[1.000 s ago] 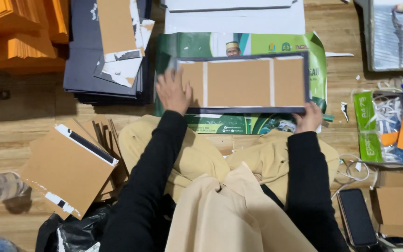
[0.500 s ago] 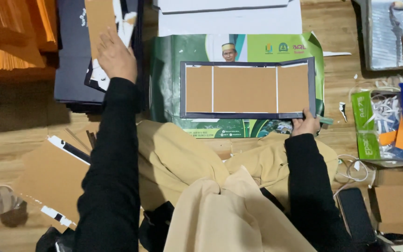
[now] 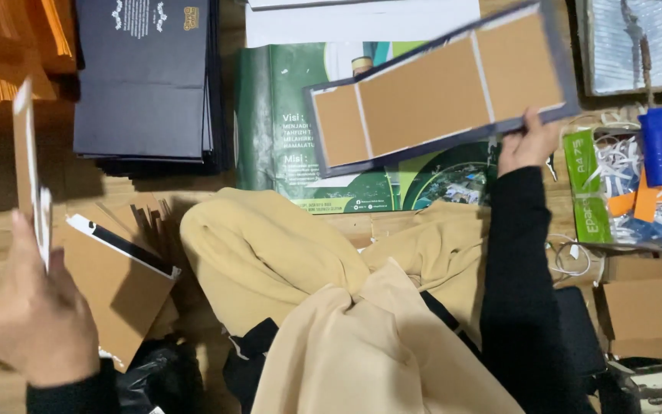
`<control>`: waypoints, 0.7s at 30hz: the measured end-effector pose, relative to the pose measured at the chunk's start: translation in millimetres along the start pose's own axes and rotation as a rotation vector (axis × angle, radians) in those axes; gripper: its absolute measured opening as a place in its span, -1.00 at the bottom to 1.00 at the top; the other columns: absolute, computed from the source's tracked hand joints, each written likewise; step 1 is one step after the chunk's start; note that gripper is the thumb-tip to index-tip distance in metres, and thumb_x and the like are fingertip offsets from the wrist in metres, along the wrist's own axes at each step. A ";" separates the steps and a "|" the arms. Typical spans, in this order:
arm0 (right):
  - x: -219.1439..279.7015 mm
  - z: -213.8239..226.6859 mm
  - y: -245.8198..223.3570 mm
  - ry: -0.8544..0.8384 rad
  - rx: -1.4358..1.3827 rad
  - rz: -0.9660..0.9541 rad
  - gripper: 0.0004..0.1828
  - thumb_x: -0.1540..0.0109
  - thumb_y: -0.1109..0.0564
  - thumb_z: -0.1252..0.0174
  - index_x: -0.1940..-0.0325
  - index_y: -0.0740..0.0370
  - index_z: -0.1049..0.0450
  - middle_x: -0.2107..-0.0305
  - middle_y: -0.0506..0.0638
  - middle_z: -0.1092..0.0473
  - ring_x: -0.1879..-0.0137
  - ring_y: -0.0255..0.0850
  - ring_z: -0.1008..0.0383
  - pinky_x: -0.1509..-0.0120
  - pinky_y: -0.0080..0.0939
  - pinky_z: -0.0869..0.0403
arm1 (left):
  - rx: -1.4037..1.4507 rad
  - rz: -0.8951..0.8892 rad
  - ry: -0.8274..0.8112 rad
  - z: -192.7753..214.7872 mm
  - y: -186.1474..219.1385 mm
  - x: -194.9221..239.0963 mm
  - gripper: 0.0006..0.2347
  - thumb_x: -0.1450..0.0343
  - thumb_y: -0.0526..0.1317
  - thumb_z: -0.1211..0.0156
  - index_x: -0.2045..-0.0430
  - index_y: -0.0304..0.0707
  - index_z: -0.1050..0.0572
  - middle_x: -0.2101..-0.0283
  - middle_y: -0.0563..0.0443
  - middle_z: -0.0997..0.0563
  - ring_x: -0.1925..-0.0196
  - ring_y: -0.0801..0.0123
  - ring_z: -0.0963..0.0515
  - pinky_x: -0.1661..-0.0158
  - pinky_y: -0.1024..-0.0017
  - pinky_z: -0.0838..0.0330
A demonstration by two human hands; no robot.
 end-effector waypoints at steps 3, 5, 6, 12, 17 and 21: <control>66.3 -85.7 -63.7 -0.118 0.256 0.415 -0.85 -0.13 0.26 -0.17 0.30 0.25 -0.32 0.51 -0.05 -0.30 0.39 -0.22 -0.38 0.36 -0.21 -0.50 | 0.164 0.133 -0.150 12.6 3.7 58.6 -0.63 -0.55 -0.32 -0.13 -0.29 -0.38 -0.33 -0.02 -0.10 -0.62 0.20 0.21 -0.62 0.29 0.45 -0.51; 98.6 -119.2 -80.8 -0.528 0.342 1.057 -0.48 -0.23 0.17 -0.25 0.57 0.08 0.00 0.66 -0.11 0.06 0.52 -0.31 0.10 0.37 -0.27 -0.03 | 0.334 0.220 -0.162 -2.8 10.8 101.7 -0.49 -0.25 -0.57 -0.05 -0.17 -0.59 -0.28 -0.12 -0.40 -0.47 -0.07 -0.10 -0.51 -0.03 0.23 -0.42; 118.6 -123.4 -69.6 -0.534 0.344 1.058 -0.48 -0.23 0.17 -0.25 0.57 0.08 0.00 0.66 -0.11 0.06 0.52 -0.31 0.10 0.37 -0.27 -0.03 | 0.335 0.225 -0.164 -20.3 16.9 125.6 -0.49 -0.25 -0.57 -0.05 -0.17 -0.59 -0.28 -0.12 -0.40 -0.47 -0.07 -0.10 -0.51 -0.03 0.23 -0.42; 234.7 -96.2 13.5 -1.159 0.725 1.434 -0.59 -0.20 0.30 0.39 0.08 0.38 -0.39 0.15 0.28 -0.34 0.04 0.13 -0.37 -0.08 0.11 -0.37 | 0.380 0.386 -0.728 -69.1 50.0 155.2 -0.17 -0.05 -0.15 -0.21 -0.18 -0.52 0.07 -0.25 -0.48 0.03 -0.27 -0.22 0.02 -0.02 -0.23 -0.04; 238.1 2.1 97.5 -1.467 1.080 0.928 -0.51 -0.12 0.46 0.23 -0.13 0.31 -0.23 0.03 0.19 -0.31 -0.06 0.06 -0.34 -0.21 -0.03 -0.31 | 1.253 0.652 -0.304 -14.1 79.2 41.2 -0.65 -0.35 -0.42 0.04 -0.05 -0.42 -0.24 0.06 -0.27 -0.43 0.15 0.23 -0.43 0.24 0.34 -0.40; 230.8 15.1 107.3 -1.279 1.126 0.824 -0.56 -0.12 0.32 0.15 -0.06 0.18 -0.36 0.15 0.10 -0.39 0.02 0.02 -0.38 -0.05 -0.03 -0.39 | 1.904 0.819 -0.384 -10.0 161.1 1.0 -0.58 -0.35 -0.37 0.06 -0.11 -0.38 -0.09 -0.10 -0.32 -0.25 -0.10 -0.09 -0.27 0.02 0.13 -0.31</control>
Point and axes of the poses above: each hand's wrist, its own x-axis away from the middle knuckle, its own z-axis out of the back of the hand, y = z × x, the point moved 1 cm from there along -x, towards the middle knuckle
